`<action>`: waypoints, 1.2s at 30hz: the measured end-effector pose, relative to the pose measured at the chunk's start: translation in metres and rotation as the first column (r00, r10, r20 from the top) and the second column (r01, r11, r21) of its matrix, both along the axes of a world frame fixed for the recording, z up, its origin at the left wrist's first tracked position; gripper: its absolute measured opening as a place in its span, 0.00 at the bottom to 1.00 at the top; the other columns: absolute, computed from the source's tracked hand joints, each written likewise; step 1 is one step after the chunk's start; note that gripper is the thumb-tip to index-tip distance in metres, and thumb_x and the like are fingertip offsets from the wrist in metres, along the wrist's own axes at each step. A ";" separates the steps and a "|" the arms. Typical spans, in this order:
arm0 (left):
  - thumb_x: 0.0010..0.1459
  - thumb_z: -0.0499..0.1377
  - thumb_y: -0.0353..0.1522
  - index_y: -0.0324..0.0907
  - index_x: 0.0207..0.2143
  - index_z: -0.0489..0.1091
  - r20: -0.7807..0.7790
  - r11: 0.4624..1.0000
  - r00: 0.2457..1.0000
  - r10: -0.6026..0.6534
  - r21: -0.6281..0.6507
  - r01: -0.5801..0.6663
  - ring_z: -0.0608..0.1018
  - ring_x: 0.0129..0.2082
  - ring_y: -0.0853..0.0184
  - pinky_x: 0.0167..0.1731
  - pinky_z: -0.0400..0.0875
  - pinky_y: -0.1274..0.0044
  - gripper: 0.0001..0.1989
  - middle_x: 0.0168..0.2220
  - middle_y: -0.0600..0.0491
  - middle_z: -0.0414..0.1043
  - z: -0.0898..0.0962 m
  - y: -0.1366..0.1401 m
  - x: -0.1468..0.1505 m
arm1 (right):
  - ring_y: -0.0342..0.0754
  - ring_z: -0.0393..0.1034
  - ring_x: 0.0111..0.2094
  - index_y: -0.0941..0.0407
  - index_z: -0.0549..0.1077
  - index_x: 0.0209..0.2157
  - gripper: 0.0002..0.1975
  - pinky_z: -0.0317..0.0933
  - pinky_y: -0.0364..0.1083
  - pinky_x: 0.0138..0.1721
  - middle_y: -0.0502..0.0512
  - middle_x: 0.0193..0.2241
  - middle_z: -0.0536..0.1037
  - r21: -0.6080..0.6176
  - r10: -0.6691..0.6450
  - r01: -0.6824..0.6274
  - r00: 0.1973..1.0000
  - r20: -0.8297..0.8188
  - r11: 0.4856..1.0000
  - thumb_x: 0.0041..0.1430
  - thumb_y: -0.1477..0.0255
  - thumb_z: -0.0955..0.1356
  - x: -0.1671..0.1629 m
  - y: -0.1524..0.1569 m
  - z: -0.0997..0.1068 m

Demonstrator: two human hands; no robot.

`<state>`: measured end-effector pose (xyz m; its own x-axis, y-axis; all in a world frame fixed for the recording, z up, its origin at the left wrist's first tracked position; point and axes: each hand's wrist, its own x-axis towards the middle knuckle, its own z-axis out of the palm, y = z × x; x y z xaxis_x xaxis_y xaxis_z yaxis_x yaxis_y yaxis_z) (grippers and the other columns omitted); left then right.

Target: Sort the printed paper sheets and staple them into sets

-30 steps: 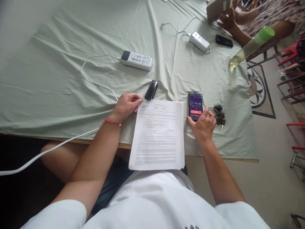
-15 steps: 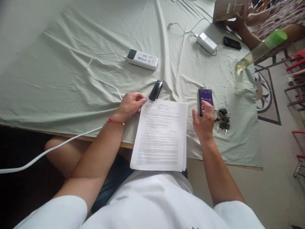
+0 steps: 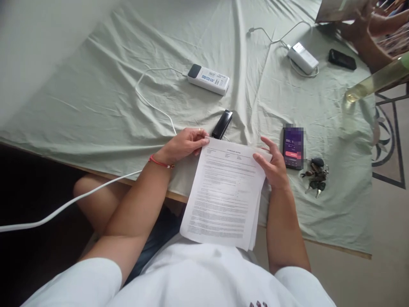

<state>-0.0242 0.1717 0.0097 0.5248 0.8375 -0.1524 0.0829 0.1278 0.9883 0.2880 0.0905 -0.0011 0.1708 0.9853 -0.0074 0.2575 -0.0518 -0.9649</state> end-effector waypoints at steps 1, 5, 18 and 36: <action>0.61 0.64 0.32 0.40 0.32 0.72 0.051 1.000 0.999 0.009 0.000 -0.009 0.67 0.18 0.76 0.19 0.60 0.82 0.06 0.23 0.58 0.67 0.000 0.000 -0.001 | 0.49 0.80 0.33 0.48 0.74 0.59 0.36 0.75 0.49 0.35 0.52 0.40 0.85 -0.018 -0.006 0.004 0.995 -0.103 1.000 0.50 0.57 0.81 0.001 -0.002 0.001; 0.57 0.70 0.39 0.42 0.35 0.74 0.222 0.990 0.965 0.142 -0.048 -0.134 0.68 0.19 0.75 0.17 0.62 0.82 0.12 0.23 0.58 0.68 0.001 -0.001 -0.006 | 0.48 0.81 0.34 0.46 0.73 0.59 0.39 0.77 0.47 0.36 0.50 0.41 0.85 0.017 -0.003 0.009 0.949 -0.317 1.000 0.45 0.59 0.83 -0.002 -0.004 0.006; 0.62 0.68 0.41 0.43 0.33 0.69 0.245 0.862 0.828 0.505 -0.185 -0.472 0.68 0.18 0.78 0.15 0.57 0.84 0.14 0.26 0.59 0.70 -0.006 0.011 0.003 | 0.55 0.84 0.41 0.50 0.82 0.43 0.18 0.79 0.55 0.46 0.52 0.42 0.87 -0.015 -0.080 0.080 0.939 -0.335 0.997 0.52 0.58 0.81 -0.021 -0.002 -0.008; 0.52 0.74 0.50 0.41 0.35 0.79 0.264 0.921 0.885 0.384 -0.178 -0.347 0.86 0.35 0.60 0.33 0.83 0.73 0.23 0.32 0.49 0.84 -0.020 0.007 0.005 | 0.49 0.77 0.37 0.52 0.79 0.41 0.15 0.74 0.50 0.43 0.51 0.36 0.83 0.086 -0.137 0.136 0.991 -0.002 0.987 0.58 0.58 0.77 -0.016 -0.001 -0.012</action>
